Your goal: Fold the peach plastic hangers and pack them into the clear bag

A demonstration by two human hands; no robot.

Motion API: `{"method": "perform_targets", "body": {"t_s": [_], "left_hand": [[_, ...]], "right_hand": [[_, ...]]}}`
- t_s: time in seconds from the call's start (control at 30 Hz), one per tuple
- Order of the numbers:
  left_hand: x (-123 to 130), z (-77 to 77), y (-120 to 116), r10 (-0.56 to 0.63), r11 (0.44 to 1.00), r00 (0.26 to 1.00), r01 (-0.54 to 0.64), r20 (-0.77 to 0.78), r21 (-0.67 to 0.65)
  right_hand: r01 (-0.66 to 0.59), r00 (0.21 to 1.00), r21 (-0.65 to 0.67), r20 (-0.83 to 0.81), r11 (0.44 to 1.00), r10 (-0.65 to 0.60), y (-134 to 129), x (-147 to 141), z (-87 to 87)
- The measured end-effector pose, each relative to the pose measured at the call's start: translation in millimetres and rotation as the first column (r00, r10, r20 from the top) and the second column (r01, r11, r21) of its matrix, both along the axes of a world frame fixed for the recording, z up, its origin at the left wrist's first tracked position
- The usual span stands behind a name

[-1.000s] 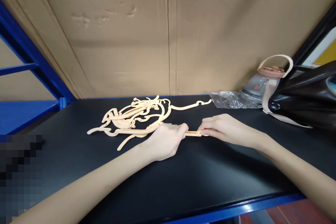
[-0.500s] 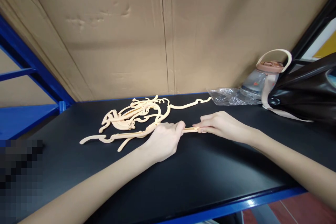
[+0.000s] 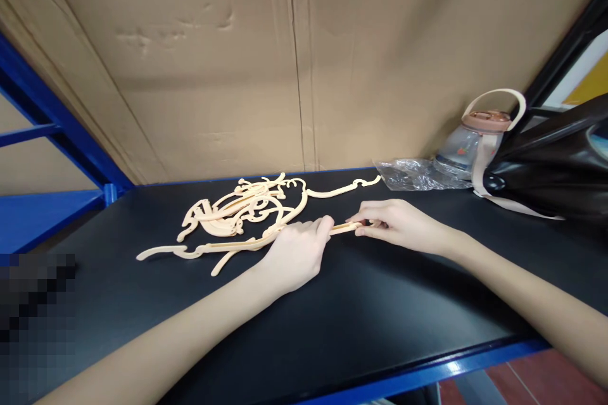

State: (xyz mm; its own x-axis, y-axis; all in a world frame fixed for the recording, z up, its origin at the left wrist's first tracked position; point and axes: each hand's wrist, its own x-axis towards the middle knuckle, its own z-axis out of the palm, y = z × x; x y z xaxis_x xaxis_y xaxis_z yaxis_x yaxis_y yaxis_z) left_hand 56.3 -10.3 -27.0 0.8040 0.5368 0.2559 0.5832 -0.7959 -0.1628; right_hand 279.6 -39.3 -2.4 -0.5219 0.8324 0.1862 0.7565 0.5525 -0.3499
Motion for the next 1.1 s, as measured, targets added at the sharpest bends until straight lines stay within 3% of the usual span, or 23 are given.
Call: {"method": "perform_targets", "body": {"t_s": [0.33,0.53,0.7,0.8,1.0,1.1], "left_hand": [[0.5,0.2,-1.0,0.020,0.998,1.000,-0.021,0.012,0.062],[-0.8,-2.9,1.5,0.018,0.999,0.993,-0.021,0.117,0.026],[-1.9,-5.4,3.0,0.006,1.000,0.984,-0.010,0.177,0.023],[-2.0,-4.3,3.0,0.011,1.000,0.983,-0.013,0.185,0.011],[-1.3,-2.2,2.2,-0.078,0.997,0.993,0.075,0.090,0.035],[-1.2,-3.2,2.9,-0.107,0.994,0.991,0.106,0.080,0.027]], "right_hand": [[0.025,0.995,-0.035,-0.099,0.999,-0.029,2.6,5.2,-1.1],[0.077,0.959,-0.158,-0.260,0.985,-0.116,7.6,12.5,-1.6],[0.323,0.831,-0.055,-0.461,0.945,-0.311,8.6,17.6,4.6],[0.420,0.774,-0.098,-0.480,0.902,-0.413,9.7,20.5,8.3],[0.212,0.668,-0.148,-0.700,0.966,-0.254,11.0,17.2,7.9],[0.116,0.661,-0.150,-0.726,0.982,-0.189,9.1,14.5,6.7]]}}
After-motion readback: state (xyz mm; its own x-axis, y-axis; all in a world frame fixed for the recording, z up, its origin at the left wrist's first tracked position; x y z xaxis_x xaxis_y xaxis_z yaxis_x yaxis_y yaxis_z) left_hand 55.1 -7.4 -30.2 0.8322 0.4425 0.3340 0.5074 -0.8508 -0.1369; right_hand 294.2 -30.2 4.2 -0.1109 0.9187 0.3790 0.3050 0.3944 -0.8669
